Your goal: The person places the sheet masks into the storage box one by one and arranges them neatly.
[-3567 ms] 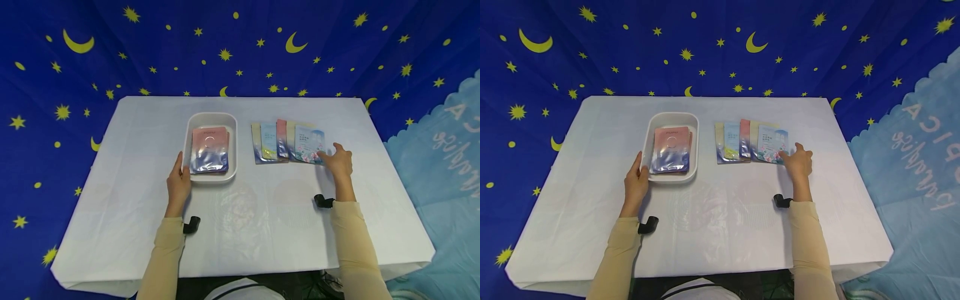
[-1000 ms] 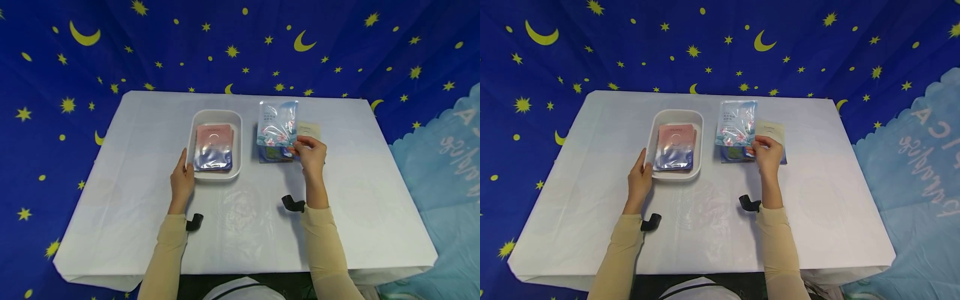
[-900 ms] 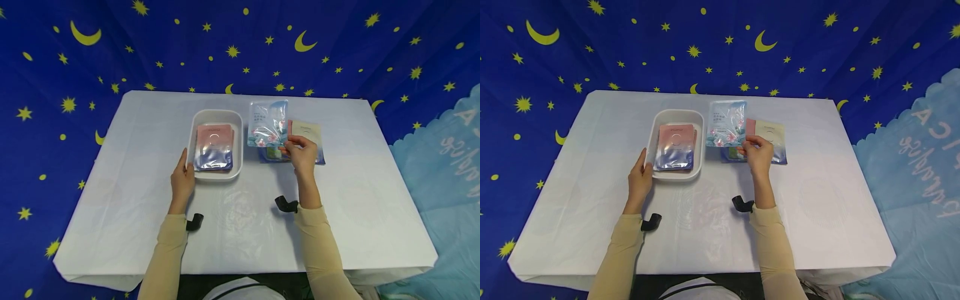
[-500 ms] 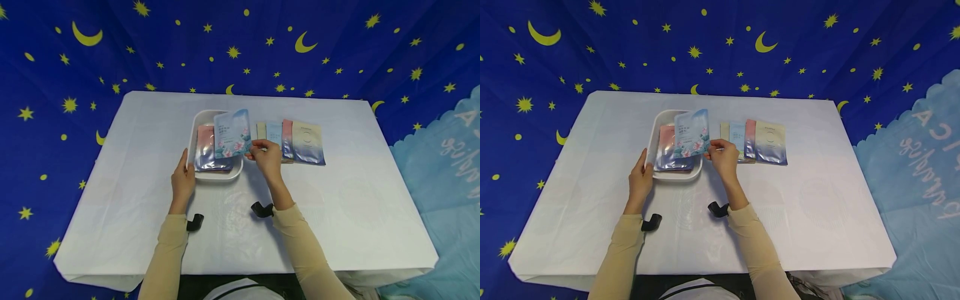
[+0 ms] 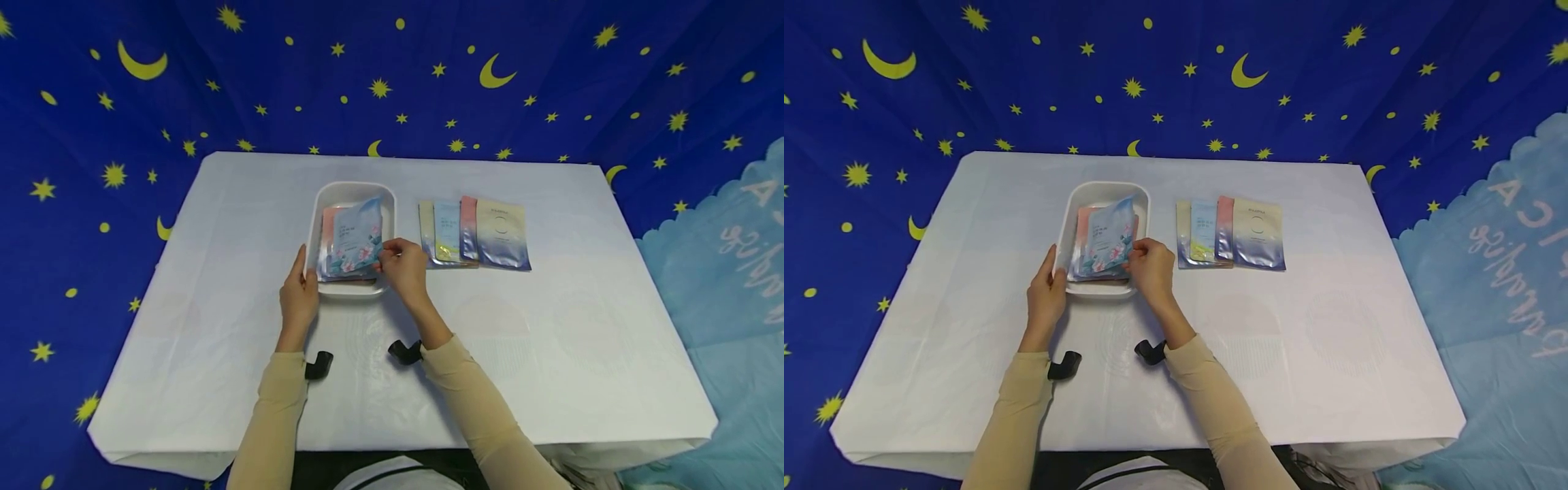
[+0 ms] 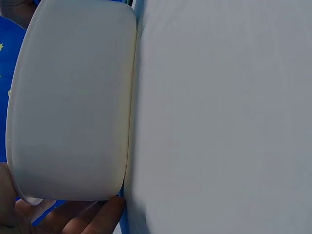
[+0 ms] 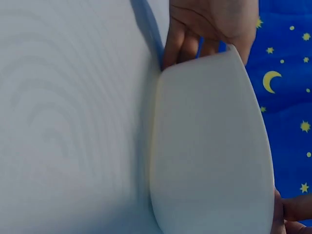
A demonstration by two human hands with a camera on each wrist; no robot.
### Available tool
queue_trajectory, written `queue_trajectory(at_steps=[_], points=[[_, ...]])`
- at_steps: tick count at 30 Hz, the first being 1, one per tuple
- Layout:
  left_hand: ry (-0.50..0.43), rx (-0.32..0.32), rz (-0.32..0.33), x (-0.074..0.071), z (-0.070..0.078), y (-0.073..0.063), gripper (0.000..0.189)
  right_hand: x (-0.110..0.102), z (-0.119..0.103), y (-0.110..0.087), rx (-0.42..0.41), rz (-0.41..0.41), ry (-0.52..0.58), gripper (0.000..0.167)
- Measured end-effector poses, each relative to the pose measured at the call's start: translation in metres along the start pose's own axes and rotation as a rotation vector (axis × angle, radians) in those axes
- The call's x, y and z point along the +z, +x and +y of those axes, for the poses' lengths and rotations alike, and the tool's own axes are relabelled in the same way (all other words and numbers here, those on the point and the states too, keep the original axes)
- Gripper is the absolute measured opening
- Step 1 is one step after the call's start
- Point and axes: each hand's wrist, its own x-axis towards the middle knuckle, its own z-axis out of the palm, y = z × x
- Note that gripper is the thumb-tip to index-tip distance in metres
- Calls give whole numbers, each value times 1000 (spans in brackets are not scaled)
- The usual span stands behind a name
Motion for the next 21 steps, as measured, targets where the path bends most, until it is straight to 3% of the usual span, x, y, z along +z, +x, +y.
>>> queue_trajectory(at_steps=[12, 21], points=[[17, 31, 10, -2, 3, 2, 53, -1, 0, -1, -92, -56, -138, 20], [-1, -39, -45, -1, 2, -1, 54, -13, 5, -6, -98, -115, -48, 25]])
